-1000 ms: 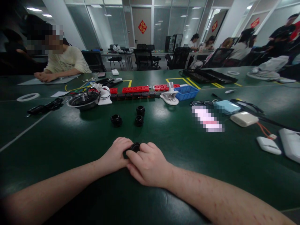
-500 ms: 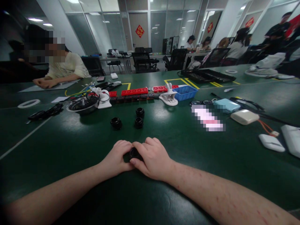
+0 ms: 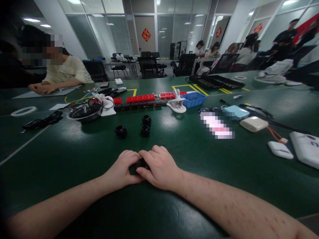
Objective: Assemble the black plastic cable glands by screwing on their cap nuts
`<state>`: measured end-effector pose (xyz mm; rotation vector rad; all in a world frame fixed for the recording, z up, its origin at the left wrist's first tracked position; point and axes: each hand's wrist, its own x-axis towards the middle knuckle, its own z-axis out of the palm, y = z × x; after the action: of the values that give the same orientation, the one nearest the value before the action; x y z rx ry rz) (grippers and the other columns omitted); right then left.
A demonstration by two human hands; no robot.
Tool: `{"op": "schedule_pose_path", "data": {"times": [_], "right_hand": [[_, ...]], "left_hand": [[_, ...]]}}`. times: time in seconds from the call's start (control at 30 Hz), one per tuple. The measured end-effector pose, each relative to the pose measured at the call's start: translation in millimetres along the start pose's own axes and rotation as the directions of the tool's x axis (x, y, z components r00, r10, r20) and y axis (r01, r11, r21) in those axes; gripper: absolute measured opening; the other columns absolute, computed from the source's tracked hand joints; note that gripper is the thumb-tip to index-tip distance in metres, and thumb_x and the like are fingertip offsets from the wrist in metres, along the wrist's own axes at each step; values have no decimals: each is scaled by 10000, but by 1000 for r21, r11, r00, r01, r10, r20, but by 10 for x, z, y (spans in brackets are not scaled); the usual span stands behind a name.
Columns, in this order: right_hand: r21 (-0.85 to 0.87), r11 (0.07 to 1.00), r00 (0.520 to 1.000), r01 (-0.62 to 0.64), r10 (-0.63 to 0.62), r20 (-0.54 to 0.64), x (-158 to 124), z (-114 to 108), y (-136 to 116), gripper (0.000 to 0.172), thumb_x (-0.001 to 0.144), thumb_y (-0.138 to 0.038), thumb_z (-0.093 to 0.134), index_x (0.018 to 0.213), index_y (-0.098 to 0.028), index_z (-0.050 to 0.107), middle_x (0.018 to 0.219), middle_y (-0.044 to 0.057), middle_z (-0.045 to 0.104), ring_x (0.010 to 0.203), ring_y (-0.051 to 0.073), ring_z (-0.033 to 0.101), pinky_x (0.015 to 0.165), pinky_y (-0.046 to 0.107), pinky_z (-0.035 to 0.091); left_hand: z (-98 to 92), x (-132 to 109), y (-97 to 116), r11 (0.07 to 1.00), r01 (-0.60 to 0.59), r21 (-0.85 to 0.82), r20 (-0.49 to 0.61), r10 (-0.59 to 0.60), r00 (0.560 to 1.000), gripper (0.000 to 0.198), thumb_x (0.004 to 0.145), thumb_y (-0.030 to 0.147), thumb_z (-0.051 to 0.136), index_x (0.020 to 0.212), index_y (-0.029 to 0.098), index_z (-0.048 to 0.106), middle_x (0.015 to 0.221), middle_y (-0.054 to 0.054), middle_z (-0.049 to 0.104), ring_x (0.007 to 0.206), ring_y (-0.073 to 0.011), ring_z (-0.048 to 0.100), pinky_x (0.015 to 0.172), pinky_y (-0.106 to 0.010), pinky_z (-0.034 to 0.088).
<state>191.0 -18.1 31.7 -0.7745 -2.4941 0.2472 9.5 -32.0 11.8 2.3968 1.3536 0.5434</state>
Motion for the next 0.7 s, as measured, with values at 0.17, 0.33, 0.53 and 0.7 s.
{"op": "schedule_pose_path", "data": {"times": [0.17, 0.33, 0.53, 0.7], "right_hand": [[5, 1000, 1000, -1, 1, 18, 10, -10, -4, 550, 891, -498, 199, 1048, -81, 522, 799, 99, 573, 723, 205, 437, 666, 344, 337], [-19, 1000, 999, -19, 20, 39, 13, 8, -14, 551, 885, -506, 221, 1069, -77, 513, 818, 104, 568, 745, 216, 436, 687, 361, 340], [30, 999, 999, -33, 33, 9, 2, 10, -15, 510, 887, -478, 251, 1069, -73, 502, 853, 112, 578, 765, 219, 450, 702, 372, 353], [113, 992, 999, -46, 47, -7, -8, 7, -17, 419, 873, -436, 329, 1038, -91, 500, 868, 101, 577, 782, 213, 460, 707, 367, 367]], "left_hand": [[1, 2, -4, 1000, 0, -7, -3, 0, 1000, 304, 638, 439, 653, 760, 182, 544, 767, 1, 558, 771, -181, 506, 764, -346, 348], [-7, 6, 8, 1000, 1, 9, 7, -1, 1000, 301, 633, 437, 651, 749, 180, 546, 756, 4, 551, 763, -180, 502, 749, -340, 349], [-5, 7, 16, 1000, -6, 1, 3, 6, 1000, 297, 643, 443, 642, 757, 188, 544, 766, 12, 549, 773, -175, 501, 752, -338, 343], [-11, 1, 23, 1000, -3, -8, 9, 4, 1000, 291, 649, 442, 640, 758, 189, 545, 786, 8, 564, 781, -178, 501, 756, -339, 343]]}}
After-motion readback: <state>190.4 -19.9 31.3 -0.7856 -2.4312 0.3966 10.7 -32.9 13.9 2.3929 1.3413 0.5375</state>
